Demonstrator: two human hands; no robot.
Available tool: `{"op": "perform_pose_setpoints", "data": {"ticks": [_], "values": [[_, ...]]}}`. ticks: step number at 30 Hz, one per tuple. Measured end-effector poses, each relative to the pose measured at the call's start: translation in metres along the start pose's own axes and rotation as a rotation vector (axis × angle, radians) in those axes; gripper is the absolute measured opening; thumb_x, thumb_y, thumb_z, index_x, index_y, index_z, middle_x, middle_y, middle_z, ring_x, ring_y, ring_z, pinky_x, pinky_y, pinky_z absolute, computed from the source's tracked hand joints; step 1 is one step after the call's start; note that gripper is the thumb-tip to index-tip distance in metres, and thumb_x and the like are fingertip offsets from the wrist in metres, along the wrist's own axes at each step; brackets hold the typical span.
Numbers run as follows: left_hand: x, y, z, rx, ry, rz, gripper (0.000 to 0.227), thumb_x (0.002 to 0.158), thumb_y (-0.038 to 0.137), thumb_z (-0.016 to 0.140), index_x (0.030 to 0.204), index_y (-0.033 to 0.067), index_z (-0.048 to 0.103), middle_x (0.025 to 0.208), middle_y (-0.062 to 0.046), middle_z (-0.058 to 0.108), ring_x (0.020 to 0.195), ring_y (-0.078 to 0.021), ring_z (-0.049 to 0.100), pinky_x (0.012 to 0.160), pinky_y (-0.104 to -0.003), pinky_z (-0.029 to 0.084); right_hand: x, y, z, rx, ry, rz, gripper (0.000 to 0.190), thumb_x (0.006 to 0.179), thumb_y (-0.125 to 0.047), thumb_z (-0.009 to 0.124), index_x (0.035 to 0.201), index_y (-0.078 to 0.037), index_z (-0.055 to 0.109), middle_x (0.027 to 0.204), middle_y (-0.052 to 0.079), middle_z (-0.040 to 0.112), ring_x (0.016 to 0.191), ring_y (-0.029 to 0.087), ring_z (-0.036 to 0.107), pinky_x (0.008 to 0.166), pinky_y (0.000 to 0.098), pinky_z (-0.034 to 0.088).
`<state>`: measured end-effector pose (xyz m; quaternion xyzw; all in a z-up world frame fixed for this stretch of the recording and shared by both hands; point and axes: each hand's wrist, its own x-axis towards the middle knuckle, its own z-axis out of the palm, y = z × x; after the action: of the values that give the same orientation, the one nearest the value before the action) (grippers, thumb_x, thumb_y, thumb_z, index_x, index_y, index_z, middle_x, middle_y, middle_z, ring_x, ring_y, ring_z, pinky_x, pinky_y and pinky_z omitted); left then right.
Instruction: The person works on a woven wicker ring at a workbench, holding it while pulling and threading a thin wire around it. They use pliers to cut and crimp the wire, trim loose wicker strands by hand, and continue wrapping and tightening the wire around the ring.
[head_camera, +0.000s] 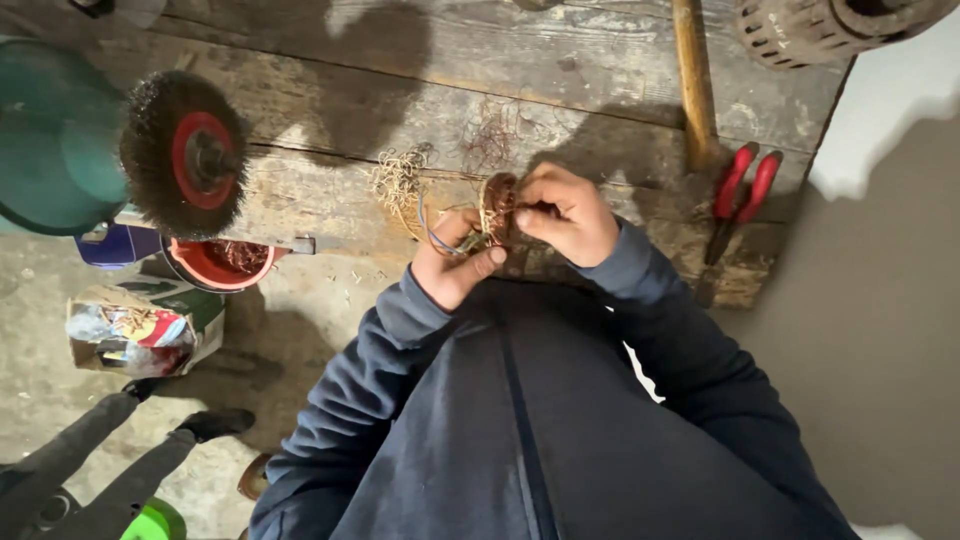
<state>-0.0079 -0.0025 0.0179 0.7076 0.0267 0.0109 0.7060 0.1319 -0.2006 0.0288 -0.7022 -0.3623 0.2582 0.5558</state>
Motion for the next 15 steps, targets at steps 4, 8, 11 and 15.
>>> {"op": "perform_pose_setpoints", "data": {"ticks": [4,8,11,15], "values": [[0.0,-0.006,-0.006,0.033,0.039,-0.068,0.027,0.092,0.013,0.075,0.116,0.0053,0.065,0.097,-0.007,0.06,0.093,-0.0222,0.057,0.086,-0.035,0.045,-0.006,0.008,-0.013,0.238,-0.067,0.063,0.012,0.096,-0.015,0.062,0.094,-0.004,0.059,0.101,0.007,0.057,0.088,0.017,0.052,0.081,0.0296,0.042],[0.001,-0.002,-0.011,0.104,0.17,0.017,0.018,0.087,0.006,0.072,0.105,0.0062,0.069,0.095,-0.008,0.064,0.096,-0.0228,0.057,0.09,-0.034,0.044,-0.028,0.017,-0.021,0.535,0.095,-0.023,0.01,0.094,-0.008,0.052,0.09,-0.003,0.061,0.118,0.014,0.058,0.093,0.02,0.049,0.085,0.0346,0.039],[0.004,0.013,-0.002,0.224,0.163,0.141,0.028,0.082,0.004,0.066,0.11,0.0048,0.07,0.097,-0.011,0.065,0.096,-0.0255,0.055,0.088,-0.035,0.043,-0.003,-0.034,-0.01,0.55,0.132,-0.236,0.009,0.097,-0.009,0.057,0.094,-0.002,0.053,0.112,0.015,0.06,0.109,0.029,0.051,0.104,0.0436,0.04],[0.006,0.009,0.013,0.112,0.21,-0.017,0.028,0.085,0.005,0.062,0.11,0.0076,0.074,0.085,-0.008,0.066,0.081,-0.0217,0.057,0.077,-0.035,0.043,-0.019,-0.027,-0.002,0.798,0.053,-0.284,0.027,0.11,-0.026,0.052,0.09,-0.009,0.054,0.097,0.016,0.069,0.092,0.029,0.059,0.091,0.0421,0.047]]}}
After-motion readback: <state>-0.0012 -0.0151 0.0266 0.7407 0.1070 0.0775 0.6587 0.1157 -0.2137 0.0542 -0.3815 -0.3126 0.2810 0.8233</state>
